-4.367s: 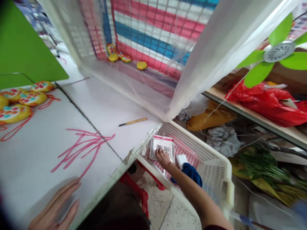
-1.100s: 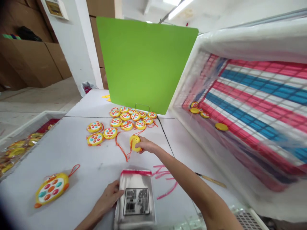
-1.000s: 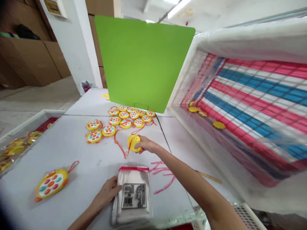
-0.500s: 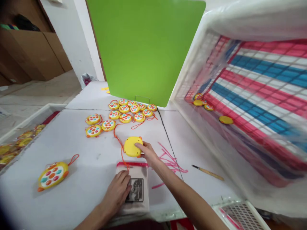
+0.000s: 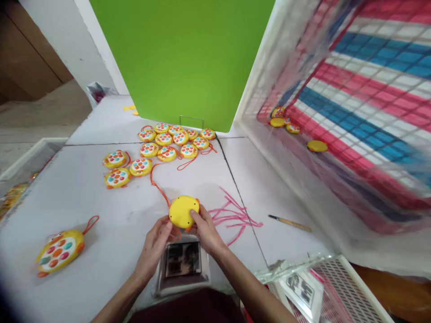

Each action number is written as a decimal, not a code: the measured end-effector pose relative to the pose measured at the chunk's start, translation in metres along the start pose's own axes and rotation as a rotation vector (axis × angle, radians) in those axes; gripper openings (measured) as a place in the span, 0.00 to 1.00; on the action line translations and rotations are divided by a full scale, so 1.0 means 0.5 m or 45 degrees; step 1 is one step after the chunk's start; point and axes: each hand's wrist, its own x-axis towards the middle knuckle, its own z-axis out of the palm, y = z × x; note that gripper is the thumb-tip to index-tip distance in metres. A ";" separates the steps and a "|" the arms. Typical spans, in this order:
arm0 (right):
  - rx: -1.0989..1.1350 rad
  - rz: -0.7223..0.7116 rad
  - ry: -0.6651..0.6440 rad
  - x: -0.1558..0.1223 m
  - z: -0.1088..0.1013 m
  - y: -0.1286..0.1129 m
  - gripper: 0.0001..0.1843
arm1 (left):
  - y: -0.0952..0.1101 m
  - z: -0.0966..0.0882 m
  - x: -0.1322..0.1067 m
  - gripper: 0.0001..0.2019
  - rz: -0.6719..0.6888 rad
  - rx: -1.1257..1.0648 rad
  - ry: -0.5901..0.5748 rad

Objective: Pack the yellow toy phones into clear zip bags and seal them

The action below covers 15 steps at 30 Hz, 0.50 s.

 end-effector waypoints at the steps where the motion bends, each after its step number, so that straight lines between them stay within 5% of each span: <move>1: -0.099 -0.041 -0.014 -0.005 0.001 0.002 0.19 | 0.013 0.005 0.009 0.21 -0.075 -0.171 0.017; 4: -0.664 -0.266 -0.124 -0.017 -0.036 -0.016 0.14 | 0.036 0.015 0.035 0.23 -0.288 -0.513 -0.006; 7: -1.424 -0.521 0.186 -0.026 -0.162 -0.062 0.13 | 0.037 0.012 0.049 0.21 -0.361 -0.639 0.009; 9: -1.590 -0.527 0.525 -0.041 -0.277 -0.094 0.14 | 0.028 0.007 0.055 0.19 -0.342 -0.673 0.067; 12: -1.704 -0.474 0.791 -0.074 -0.430 -0.116 0.13 | 0.017 0.007 0.060 0.18 -0.354 -0.712 0.100; 15: -1.740 -0.443 0.897 -0.093 -0.506 -0.108 0.09 | 0.021 0.014 0.057 0.17 -0.355 -0.708 0.098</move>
